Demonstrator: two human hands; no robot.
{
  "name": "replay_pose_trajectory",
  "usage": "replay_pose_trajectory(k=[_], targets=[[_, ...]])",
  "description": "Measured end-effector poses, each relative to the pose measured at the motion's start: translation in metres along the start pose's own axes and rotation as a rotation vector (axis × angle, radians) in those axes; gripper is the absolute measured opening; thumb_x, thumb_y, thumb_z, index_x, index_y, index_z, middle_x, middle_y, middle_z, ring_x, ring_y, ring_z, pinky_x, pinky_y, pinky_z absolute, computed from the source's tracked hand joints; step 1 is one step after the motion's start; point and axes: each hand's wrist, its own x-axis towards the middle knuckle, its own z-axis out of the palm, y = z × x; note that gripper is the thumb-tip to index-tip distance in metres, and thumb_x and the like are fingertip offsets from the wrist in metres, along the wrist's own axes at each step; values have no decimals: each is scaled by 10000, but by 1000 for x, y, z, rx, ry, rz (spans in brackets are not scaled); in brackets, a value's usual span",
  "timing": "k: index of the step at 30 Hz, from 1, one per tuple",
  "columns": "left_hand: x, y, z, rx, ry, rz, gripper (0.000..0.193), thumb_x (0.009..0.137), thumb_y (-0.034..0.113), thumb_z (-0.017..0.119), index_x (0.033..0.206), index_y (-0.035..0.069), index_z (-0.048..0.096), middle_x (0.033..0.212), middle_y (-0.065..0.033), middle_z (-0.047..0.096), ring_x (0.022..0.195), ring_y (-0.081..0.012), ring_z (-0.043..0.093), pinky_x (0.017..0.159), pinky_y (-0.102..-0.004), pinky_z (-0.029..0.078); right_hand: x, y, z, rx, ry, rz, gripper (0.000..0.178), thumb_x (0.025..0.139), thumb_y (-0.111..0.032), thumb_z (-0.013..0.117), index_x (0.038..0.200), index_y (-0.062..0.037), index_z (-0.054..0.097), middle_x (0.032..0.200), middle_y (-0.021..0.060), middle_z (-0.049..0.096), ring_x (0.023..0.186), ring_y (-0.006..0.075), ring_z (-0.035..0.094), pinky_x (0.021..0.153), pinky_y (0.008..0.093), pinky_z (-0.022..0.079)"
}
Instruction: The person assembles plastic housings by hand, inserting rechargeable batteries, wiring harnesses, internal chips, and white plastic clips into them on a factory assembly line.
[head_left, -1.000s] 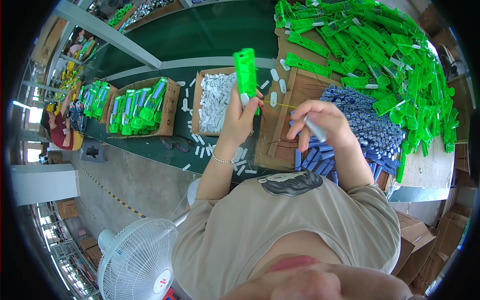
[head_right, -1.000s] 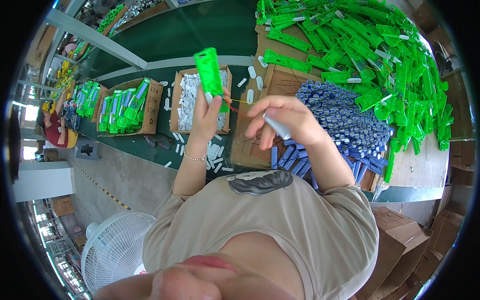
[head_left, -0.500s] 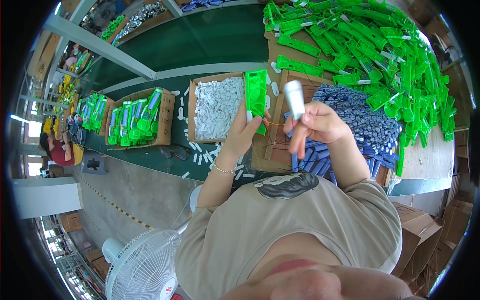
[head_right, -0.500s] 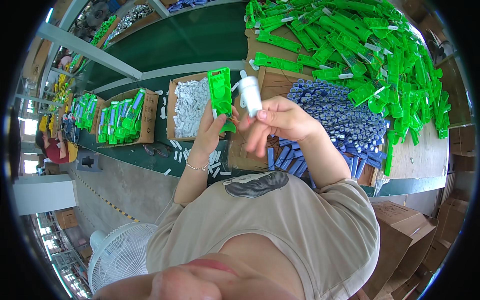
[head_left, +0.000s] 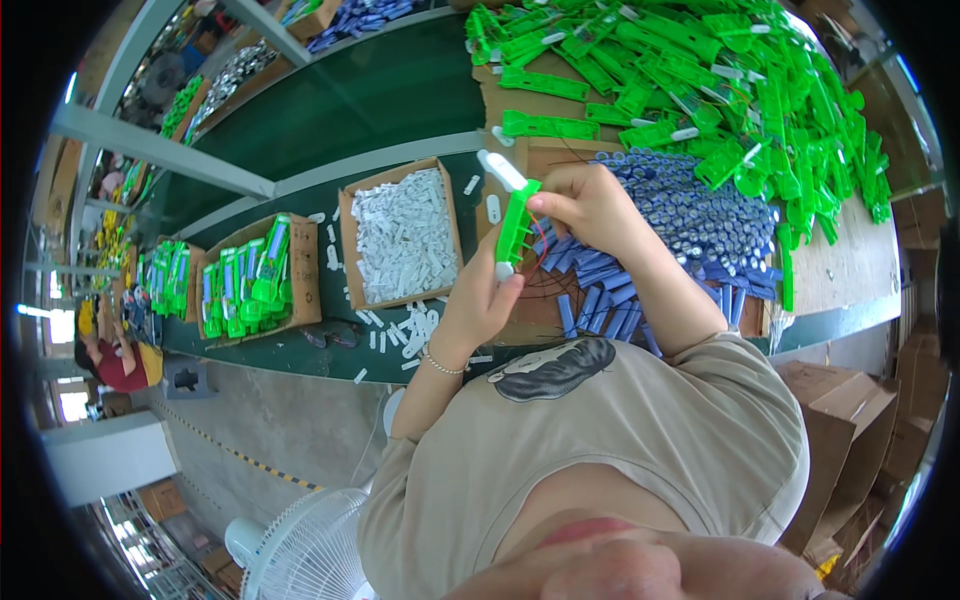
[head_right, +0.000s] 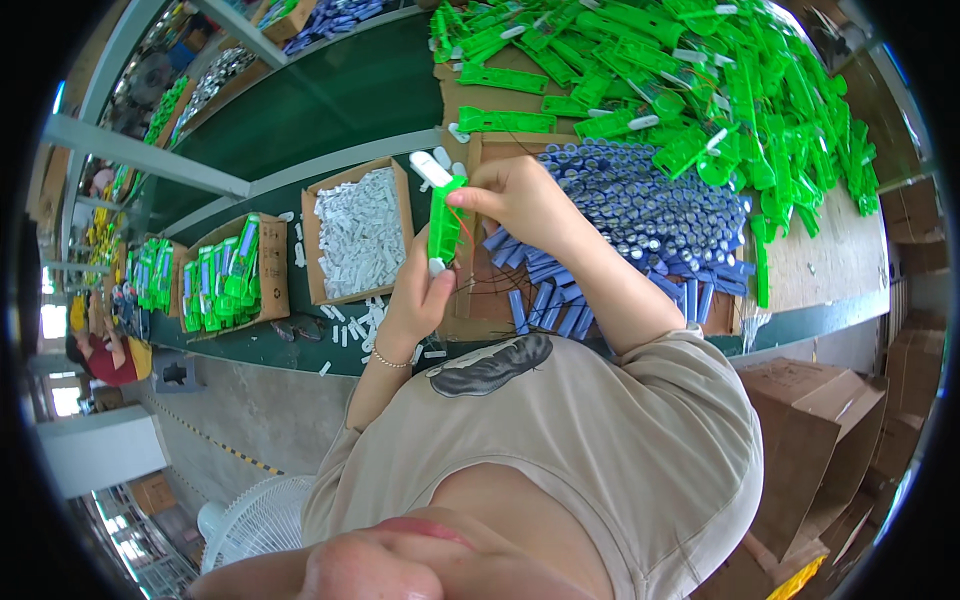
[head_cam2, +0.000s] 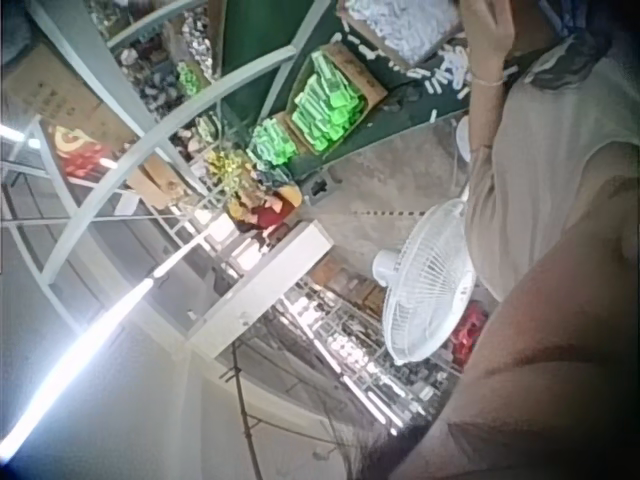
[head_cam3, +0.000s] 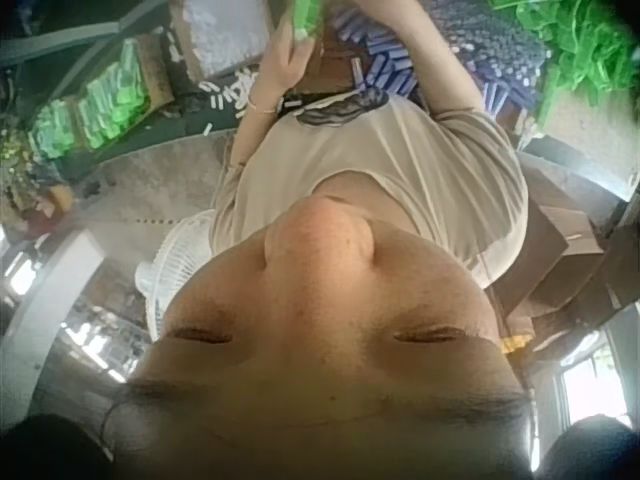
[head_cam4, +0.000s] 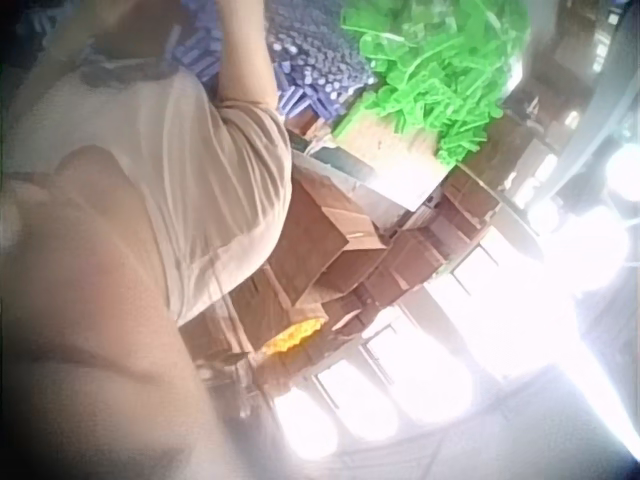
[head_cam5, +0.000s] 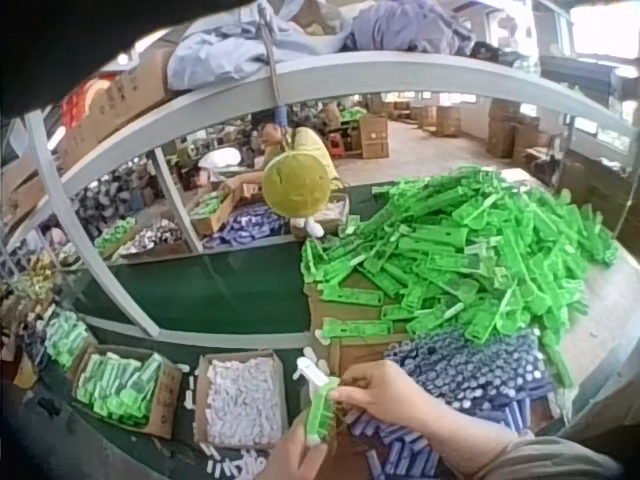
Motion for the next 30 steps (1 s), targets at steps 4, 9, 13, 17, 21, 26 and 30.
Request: replay_pose_trajectory(k=[4,9,13,17,21,26,30], targets=[[-7,-6,15,-501,-106,-129,440,983,254,420,1334,-1,342,1093,-108,524,924,-181,548,811,-316,463,1,10,7,-319,352,-358,421,791,-231,748,1101,25,622,1006,160,661,931,226,647,783,321,514],[-6,-6,22,-594,-241,-353,492,943,115,499,1372,22,277,1130,-129,543,1038,-190,570,864,-332,480,-4,22,24,-263,197,-217,738,749,-218,761,1352,12,403,1179,196,607,1029,254,623,893,324,474],[-9,-7,23,-386,112,-279,618,895,-9,539,1418,25,211,1173,-135,538,1053,-190,576,875,-321,483,-3,28,21,-151,49,-241,808,753,-171,753,1410,-3,313,1269,208,549,1105,252,583,924,338,460],[-7,-13,1,184,302,146,426,782,-70,615,1195,4,542,1031,-140,626,873,-248,629,792,-326,496,-1,39,35,38,-54,-345,721,754,-183,754,1349,-4,390,1199,217,582,1059,226,592,883,320,477],[-10,-10,-2,261,404,164,281,700,-76,659,972,-9,686,845,-145,664,804,-285,636,736,-348,495,-3,36,36,46,-196,-80,617,763,-132,763,1281,31,471,1066,90,610,946,114,572,806,262,483],[-12,-7,-3,400,424,234,303,744,-16,665,1046,-7,675,1080,-167,625,927,-301,615,800,-344,489,-4,31,31,209,-120,-178,455,788,-209,764,1095,53,553,933,77,637,866,110,568,762,269,481],[-6,-4,1,161,348,173,308,784,17,654,1090,-15,664,1249,-181,528,1015,-281,594,881,-356,480,0,27,36,324,-55,-246,439,820,-259,736,1077,42,546,902,55,604,831,95,546,729,249,471]])
